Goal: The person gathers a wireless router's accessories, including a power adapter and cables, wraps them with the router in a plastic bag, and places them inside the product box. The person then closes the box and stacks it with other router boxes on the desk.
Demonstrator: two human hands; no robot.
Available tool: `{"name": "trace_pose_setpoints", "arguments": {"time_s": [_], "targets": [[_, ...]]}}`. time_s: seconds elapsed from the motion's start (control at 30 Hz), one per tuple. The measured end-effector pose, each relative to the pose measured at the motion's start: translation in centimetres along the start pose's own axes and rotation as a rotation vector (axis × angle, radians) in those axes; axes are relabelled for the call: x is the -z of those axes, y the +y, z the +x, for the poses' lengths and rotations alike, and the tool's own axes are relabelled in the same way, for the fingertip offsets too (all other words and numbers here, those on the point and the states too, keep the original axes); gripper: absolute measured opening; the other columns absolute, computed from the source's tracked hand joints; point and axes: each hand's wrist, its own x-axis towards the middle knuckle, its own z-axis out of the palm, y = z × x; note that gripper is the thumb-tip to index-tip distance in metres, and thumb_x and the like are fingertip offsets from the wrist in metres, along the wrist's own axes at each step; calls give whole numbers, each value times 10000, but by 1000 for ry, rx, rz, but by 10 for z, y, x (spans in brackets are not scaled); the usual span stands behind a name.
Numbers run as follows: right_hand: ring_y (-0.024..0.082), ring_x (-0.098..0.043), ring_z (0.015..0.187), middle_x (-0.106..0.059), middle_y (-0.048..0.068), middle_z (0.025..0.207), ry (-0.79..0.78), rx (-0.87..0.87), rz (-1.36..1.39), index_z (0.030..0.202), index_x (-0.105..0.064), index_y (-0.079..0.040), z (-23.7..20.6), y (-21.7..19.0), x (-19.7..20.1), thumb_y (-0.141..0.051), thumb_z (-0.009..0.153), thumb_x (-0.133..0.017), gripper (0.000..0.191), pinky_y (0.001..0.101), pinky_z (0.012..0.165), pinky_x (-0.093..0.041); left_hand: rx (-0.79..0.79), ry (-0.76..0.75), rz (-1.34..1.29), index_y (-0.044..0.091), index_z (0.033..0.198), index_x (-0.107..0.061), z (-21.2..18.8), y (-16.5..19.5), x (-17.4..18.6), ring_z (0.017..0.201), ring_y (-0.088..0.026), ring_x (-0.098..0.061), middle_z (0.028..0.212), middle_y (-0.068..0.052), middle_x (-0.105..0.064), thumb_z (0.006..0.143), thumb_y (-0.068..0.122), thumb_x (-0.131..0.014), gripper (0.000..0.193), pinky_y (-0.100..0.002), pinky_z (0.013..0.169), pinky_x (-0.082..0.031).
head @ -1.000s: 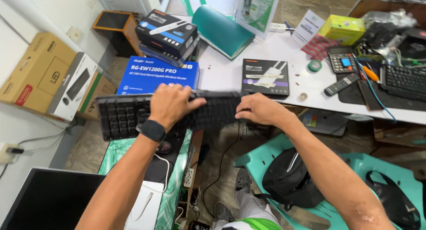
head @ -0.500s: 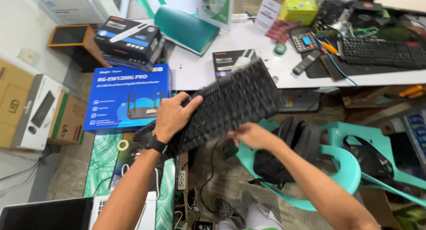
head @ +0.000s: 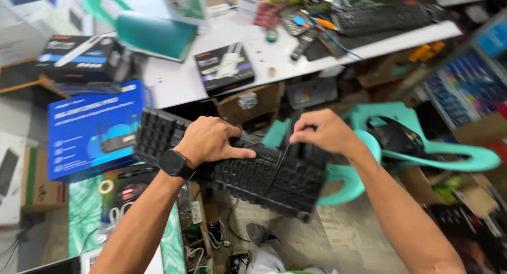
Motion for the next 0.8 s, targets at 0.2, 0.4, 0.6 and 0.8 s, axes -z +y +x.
{"name": "trace_pose_setpoints", "arguments": {"time_s": [0.2,0.4,0.6,0.8], "targets": [[74,-614,805,-719,-29,913,70,107,539,1006,-700,-32,-125,68,47,-185,1016,-636,166,246,697,-524,51,95,-490,69,874,-768,34,119,-32,595,-337,-678,656,-171,-680,811,587,-730,524,-410,582,-517],[200,-626,664,-700,160,785,125,-288,-61,1005,-748,7,-269,92,47,-288,1058,-639,319,371,666,-522,131,387,-283,40,843,-741,81,252,-84,672,-400,-670,730,-201,-686,915,593,-720,558,-465,574,-499],[259,-659,745,-721,120,863,299,-10,-234,999,-726,-27,-422,77,100,-227,964,-662,212,376,684,-518,-179,305,115,79,755,-722,113,378,-126,604,-367,-669,664,-146,-676,850,713,-706,642,-476,495,-504],[297,-666,705,-680,125,732,405,-192,-390,796,-707,-20,-527,79,139,-322,753,-861,342,399,626,-492,-700,40,28,113,708,-731,142,499,-173,568,-353,-654,592,-109,-658,771,730,-708,620,-462,507,-511]]}}
